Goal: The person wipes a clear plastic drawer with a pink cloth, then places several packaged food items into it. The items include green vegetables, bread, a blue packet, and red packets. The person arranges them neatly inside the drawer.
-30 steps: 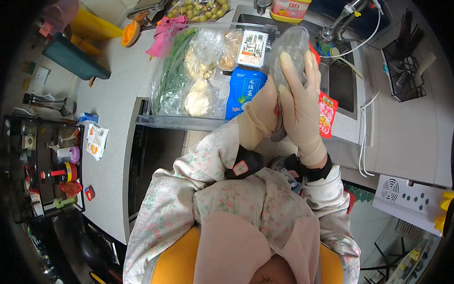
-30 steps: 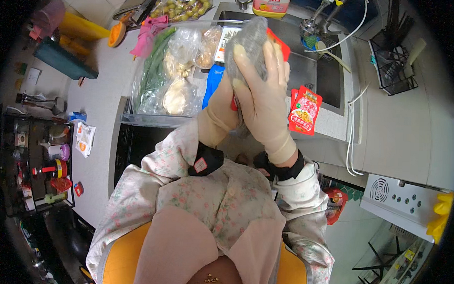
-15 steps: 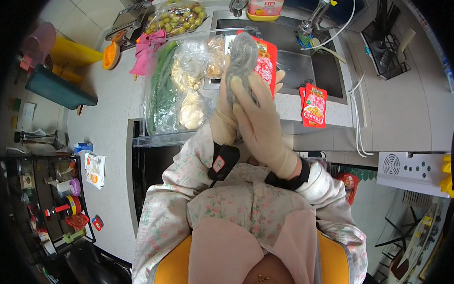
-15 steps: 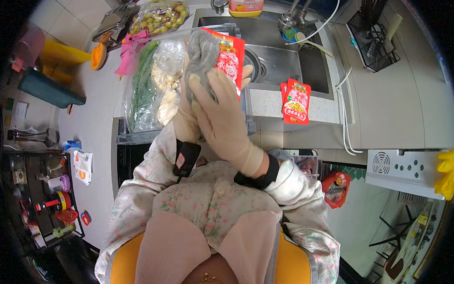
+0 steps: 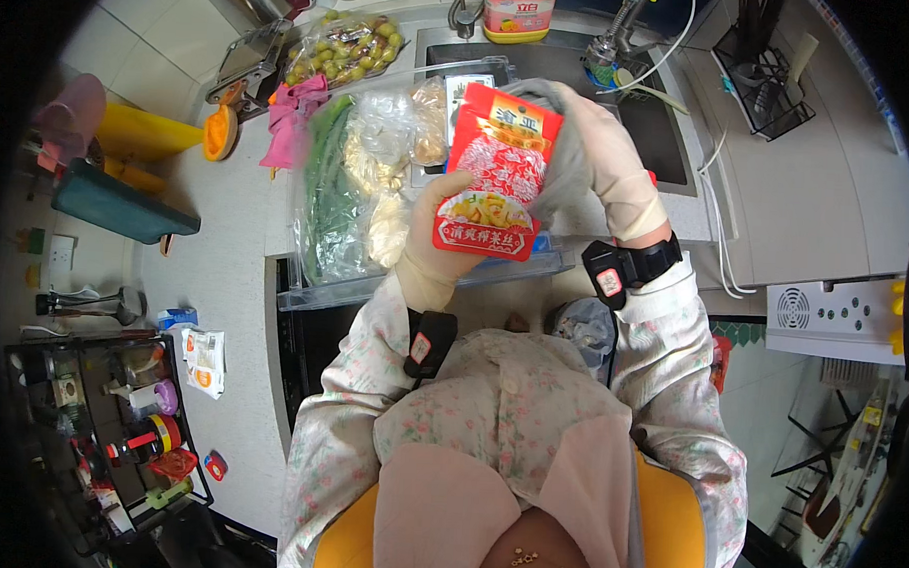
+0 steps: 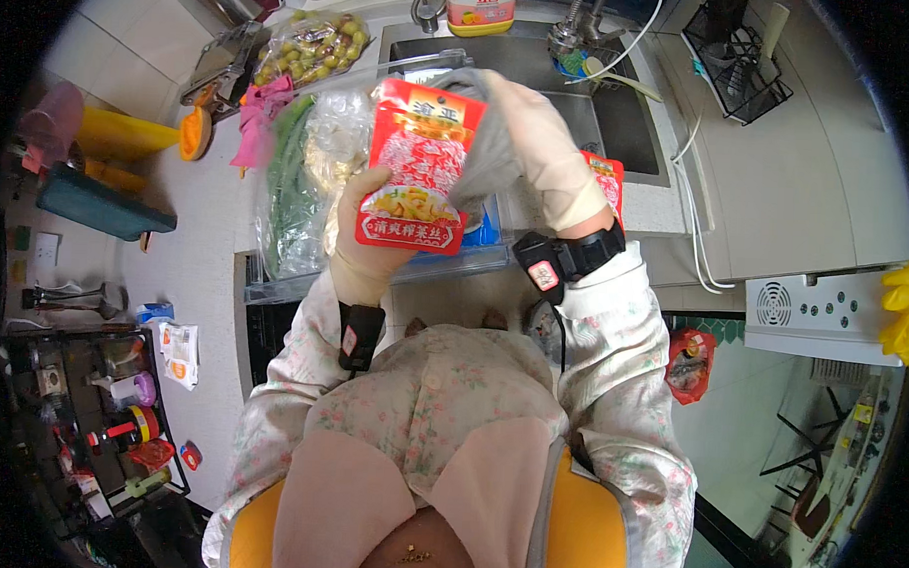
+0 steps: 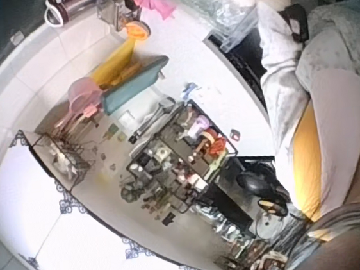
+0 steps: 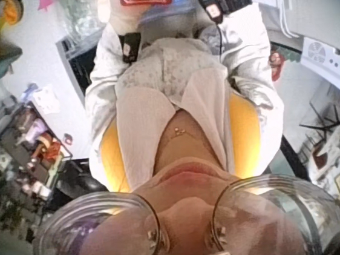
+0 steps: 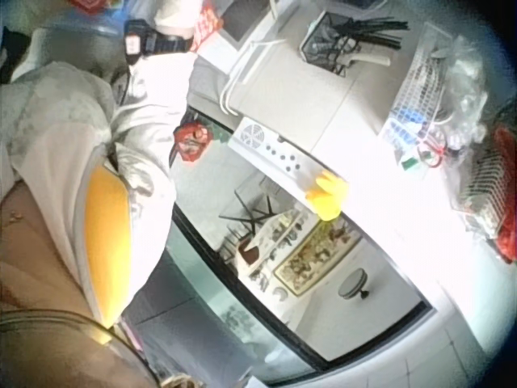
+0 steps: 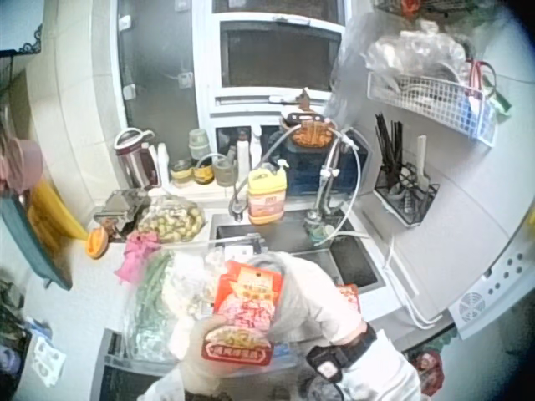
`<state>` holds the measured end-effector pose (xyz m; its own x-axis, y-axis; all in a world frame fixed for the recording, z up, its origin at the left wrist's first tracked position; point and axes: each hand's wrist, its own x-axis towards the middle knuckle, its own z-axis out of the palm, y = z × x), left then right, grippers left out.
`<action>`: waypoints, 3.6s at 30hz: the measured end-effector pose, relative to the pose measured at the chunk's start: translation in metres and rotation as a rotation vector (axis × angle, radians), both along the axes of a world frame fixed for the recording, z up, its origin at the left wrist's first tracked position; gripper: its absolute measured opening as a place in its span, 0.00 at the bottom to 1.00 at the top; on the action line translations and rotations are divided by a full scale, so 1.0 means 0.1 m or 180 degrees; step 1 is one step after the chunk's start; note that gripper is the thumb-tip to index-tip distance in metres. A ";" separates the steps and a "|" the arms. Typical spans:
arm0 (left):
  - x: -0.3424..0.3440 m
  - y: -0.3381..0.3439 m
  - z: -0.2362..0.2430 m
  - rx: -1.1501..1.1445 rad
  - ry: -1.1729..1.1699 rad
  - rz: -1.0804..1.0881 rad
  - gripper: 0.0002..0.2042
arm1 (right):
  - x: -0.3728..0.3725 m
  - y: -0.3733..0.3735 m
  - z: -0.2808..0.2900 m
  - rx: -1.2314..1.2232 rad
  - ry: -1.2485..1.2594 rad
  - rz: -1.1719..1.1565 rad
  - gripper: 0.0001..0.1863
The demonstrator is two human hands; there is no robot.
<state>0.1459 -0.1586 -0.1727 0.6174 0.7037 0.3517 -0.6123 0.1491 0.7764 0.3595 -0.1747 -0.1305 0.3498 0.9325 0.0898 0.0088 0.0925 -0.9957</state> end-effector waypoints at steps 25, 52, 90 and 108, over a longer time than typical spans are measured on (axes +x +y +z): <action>0.21 0.02 0.11 -0.2354 -0.1760 -0.1768 0.37 | -0.89 0.10 0.19 0.1478 -0.3178 -0.0700 0.16; 0.12 -0.10 0.02 -0.2052 -0.0449 -0.0633 0.36 | -1.34 -0.59 -0.17 0.1356 -0.3725 -0.0330 0.18; -0.50 1.20 -0.34 -0.2068 0.2001 -0.0327 0.23 | 1.04 -1.99 -0.69 -0.0150 0.1015 -0.2018 0.16; 0.52 0.76 -0.02 0.3588 0.3469 0.1433 0.26 | 1.09 -2.75 -0.92 -0.0168 0.1621 -0.2675 0.15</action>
